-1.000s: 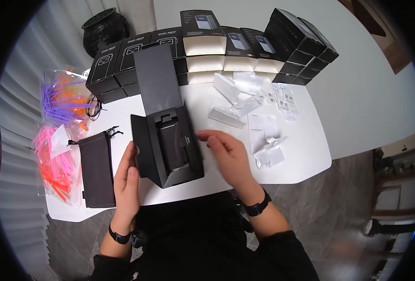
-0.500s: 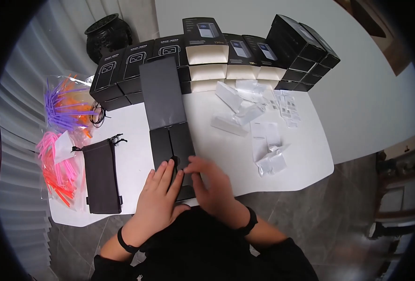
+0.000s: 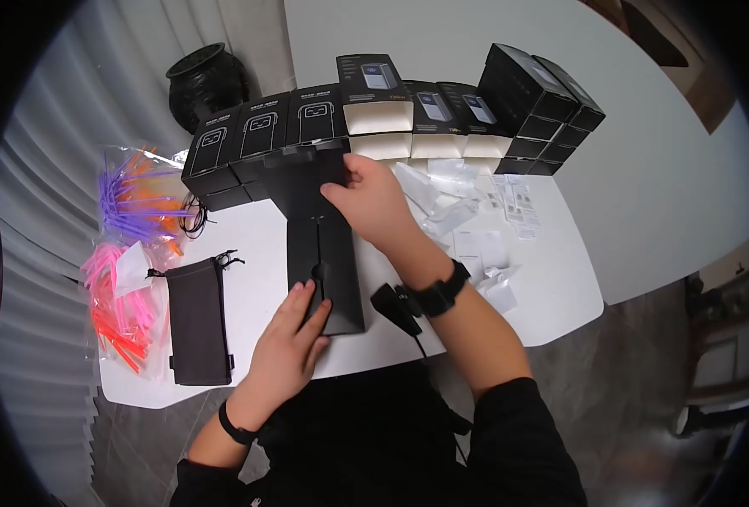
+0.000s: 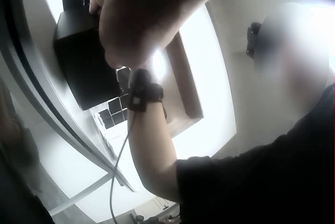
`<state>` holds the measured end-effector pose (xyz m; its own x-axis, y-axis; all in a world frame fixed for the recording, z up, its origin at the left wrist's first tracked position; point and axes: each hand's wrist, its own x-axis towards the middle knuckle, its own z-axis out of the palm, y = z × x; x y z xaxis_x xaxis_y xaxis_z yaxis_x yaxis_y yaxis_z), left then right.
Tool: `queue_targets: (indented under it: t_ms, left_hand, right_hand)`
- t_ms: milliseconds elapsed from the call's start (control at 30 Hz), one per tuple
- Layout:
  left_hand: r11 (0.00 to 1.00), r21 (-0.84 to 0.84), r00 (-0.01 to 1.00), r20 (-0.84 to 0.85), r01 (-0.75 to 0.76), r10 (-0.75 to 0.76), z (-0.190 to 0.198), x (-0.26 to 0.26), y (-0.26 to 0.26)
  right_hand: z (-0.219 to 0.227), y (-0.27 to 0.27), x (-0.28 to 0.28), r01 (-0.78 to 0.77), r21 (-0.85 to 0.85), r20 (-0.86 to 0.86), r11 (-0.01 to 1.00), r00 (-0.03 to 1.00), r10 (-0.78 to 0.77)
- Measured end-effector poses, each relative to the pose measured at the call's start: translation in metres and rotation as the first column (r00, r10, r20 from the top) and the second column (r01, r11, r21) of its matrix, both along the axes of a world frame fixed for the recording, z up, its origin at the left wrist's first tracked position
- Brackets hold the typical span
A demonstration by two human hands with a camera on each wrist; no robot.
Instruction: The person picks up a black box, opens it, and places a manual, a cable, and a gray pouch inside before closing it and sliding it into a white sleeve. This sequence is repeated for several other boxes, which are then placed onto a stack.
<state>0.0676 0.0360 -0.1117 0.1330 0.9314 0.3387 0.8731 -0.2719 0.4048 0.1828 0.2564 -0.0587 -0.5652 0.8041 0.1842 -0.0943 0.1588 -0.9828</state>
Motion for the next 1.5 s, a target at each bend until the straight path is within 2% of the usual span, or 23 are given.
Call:
queue_targets:
  t_ms: [100, 133, 167, 233, 267, 367, 400, 500, 600, 800, 1000, 1100, 1200, 1233, 1300, 1333, 1400, 1433, 1467, 1500]
  left_hand:
    - [0.997, 0.066, 0.959, 0.283, -0.031, 0.011, -0.006, -0.01, 0.0]
    - [0.993, 0.019, 0.897, 0.432, -0.115, 0.096, -0.003, -0.009, -0.008]
    - [0.983, 0.083, 0.839, 0.536, -0.162, 0.093, -0.005, -0.009, -0.01]
    - [0.98, 0.079, 0.802, 0.589, -0.18, 0.1, -0.005, -0.012, -0.015]
    - [0.969, 0.133, 0.8, 0.593, -0.209, 0.091, -0.006, -0.011, -0.014]
    - [0.968, 0.206, 0.924, 0.377, -0.145, 0.058, -0.012, -0.012, -0.01]
    - [0.967, 0.16, 0.902, 0.417, -0.196, 0.114, -0.015, -0.006, -0.011]
    - [0.959, 0.171, 0.916, 0.372, -0.225, 0.148, -0.028, 0.0, -0.013]
    - [0.94, 0.219, 0.921, 0.348, -0.263, 0.177, -0.03, 0.003, -0.012]
    - [0.928, 0.264, 0.945, 0.268, -0.261, 0.189, -0.025, 0.002, -0.012]
    - [0.932, 0.236, 0.939, 0.274, -0.274, 0.206, -0.031, 0.004, -0.014]
    - [0.932, 0.247, 0.95, 0.232, -0.267, 0.211, -0.028, 0.004, -0.014]
    - [0.943, 0.223, 0.952, 0.238, -0.246, 0.192, -0.028, 0.0, -0.015]
    - [0.949, 0.139, 0.886, 0.416, -0.284, 0.204, -0.034, -0.001, -0.015]
    - [0.953, -0.04, 0.659, 0.714, -0.301, 0.238, -0.046, -0.003, -0.014]
    - [0.954, -0.166, 0.369, 0.894, -0.252, 0.253, -0.042, 0.003, -0.011]
    - [0.953, -0.188, 0.534, 0.795, -0.236, 0.289, -0.046, -0.003, -0.009]
    - [0.951, -0.205, 0.609, 0.732, -0.233, 0.307, -0.043, -0.005, -0.006]
    - [0.975, -0.185, 0.6, 0.768, -0.126, 0.223, -0.037, -0.003, -0.004]
    - [0.97, -0.195, 0.569, 0.786, -0.143, 0.242, -0.032, 0.002, -0.005]
  right_hand:
    - [-0.011, -0.032, 0.028, 0.115, 0.305, 0.048, 0.945, 0.99, -0.135]
    - [-0.021, -0.044, 0.04, 0.148, 0.433, 0.039, 0.889, 0.982, -0.183]
    - [-0.029, -0.057, 0.049, 0.178, 0.551, 0.023, 0.815, 0.973, -0.228]
    - [-0.029, -0.093, 0.063, 0.178, 0.514, 0.143, 0.839, 0.947, -0.288]
    - [-0.029, -0.106, 0.067, 0.179, 0.498, 0.201, 0.848, 0.928, -0.313]
    - [-0.048, -0.127, 0.074, 0.151, 0.502, 0.219, 0.852, 0.931, -0.294]
    - [-0.054, -0.131, 0.076, 0.143, 0.506, 0.2, 0.85, 0.94, -0.277]
    - [-0.066, -0.142, 0.078, 0.095, 0.486, 0.237, 0.869, 0.942, -0.235]
    - [-0.068, -0.148, 0.077, 0.083, 0.539, 0.245, 0.838, 0.937, -0.251]
    - [-0.07, -0.144, 0.074, 0.087, 0.593, 0.233, 0.801, 0.933, -0.274]
    - [-0.079, -0.145, 0.074, 0.103, 0.572, 0.222, 0.814, 0.936, -0.274]
    - [-0.086, -0.146, 0.073, 0.148, 0.479, 0.236, 0.865, 0.928, -0.289]
    - [-0.087, -0.146, 0.072, 0.136, 0.542, 0.253, 0.829, 0.915, -0.316]
    - [-0.087, -0.147, 0.071, 0.172, 0.447, 0.239, 0.878, 0.923, -0.303]
    - [-0.089, -0.147, 0.069, 0.227, 0.243, 0.202, 0.943, 0.939, -0.279]
    - [-0.094, -0.146, 0.067, 0.277, 0.178, 0.168, 0.944, 0.937, -0.307]
    - [-0.105, -0.145, 0.063, 0.36, 0.032, 0.109, 0.933, 0.926, -0.361]
    - [-0.098, -0.143, 0.063, 0.293, 0.005, 0.16, 0.956, 0.944, -0.29]
    - [-0.087, -0.142, 0.063, 0.225, -0.025, 0.209, 0.974, 0.954, -0.215]
    - [-0.081, -0.141, 0.063, 0.156, -0.06, 0.256, 0.986, 0.957, -0.136]
